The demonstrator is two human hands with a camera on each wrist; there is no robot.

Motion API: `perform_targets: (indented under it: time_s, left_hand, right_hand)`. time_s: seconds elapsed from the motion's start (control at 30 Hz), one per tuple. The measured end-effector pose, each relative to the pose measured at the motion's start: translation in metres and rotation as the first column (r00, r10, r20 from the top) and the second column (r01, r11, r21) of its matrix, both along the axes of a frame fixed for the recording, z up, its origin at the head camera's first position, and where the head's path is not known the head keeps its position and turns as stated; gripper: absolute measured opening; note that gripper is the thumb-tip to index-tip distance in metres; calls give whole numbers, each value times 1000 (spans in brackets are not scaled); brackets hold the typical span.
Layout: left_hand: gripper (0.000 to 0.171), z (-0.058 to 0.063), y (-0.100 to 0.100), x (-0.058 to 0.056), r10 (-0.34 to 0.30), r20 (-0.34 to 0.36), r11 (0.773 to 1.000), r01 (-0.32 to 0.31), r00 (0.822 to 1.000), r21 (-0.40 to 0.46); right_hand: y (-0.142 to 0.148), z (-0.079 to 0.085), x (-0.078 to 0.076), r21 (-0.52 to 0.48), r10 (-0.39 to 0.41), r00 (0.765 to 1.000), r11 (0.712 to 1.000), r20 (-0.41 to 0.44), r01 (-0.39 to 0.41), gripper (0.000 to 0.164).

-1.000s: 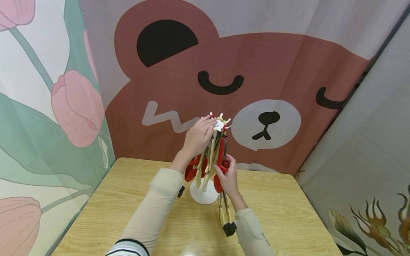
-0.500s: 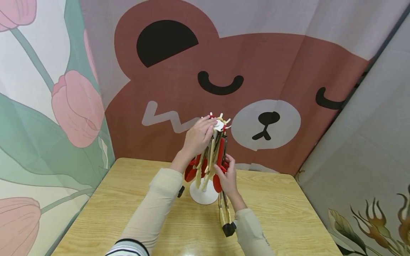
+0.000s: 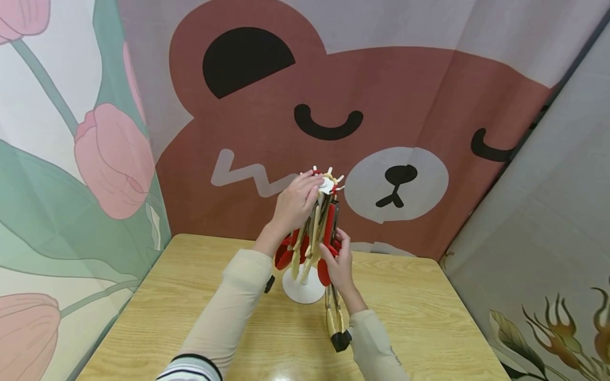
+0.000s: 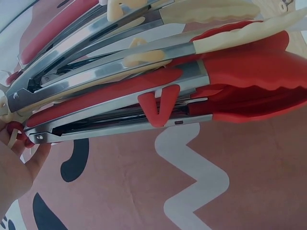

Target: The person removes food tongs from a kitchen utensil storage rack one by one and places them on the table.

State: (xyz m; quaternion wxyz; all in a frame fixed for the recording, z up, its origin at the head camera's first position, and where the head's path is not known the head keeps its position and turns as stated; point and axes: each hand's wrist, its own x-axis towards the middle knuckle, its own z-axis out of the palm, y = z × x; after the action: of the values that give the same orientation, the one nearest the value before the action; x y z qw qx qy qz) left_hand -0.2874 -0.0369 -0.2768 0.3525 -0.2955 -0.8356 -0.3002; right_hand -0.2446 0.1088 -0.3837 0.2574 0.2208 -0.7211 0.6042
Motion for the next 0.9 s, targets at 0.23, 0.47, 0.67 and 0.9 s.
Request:
perform_targets:
  time_s: [0.23, 0.47, 0.67, 0.9]
  left_hand:
    - [33, 0, 0, 0, -5, -8, 1000, 5, 1000, 5]
    - [34, 0, 0, 0, -4, -6, 1000, 4, 1000, 4]
    - [34, 0, 0, 0, -3, 0, 1000, 3, 1000, 1]
    - [34, 0, 0, 0, -1, 4, 1000, 1, 1000, 1]
  right_hand:
    - [0, 0, -1, -5, -13, 1000, 1000, -24, 13, 48]
    - [3, 0, -1, 1, -35, 999, 999, -38, 35, 48]
    - [4, 1, -2, -1, -28, 998, 1000, -52, 28, 48]
    - [5, 3, 0, 22, -46, 996, 999, -80, 48, 48]
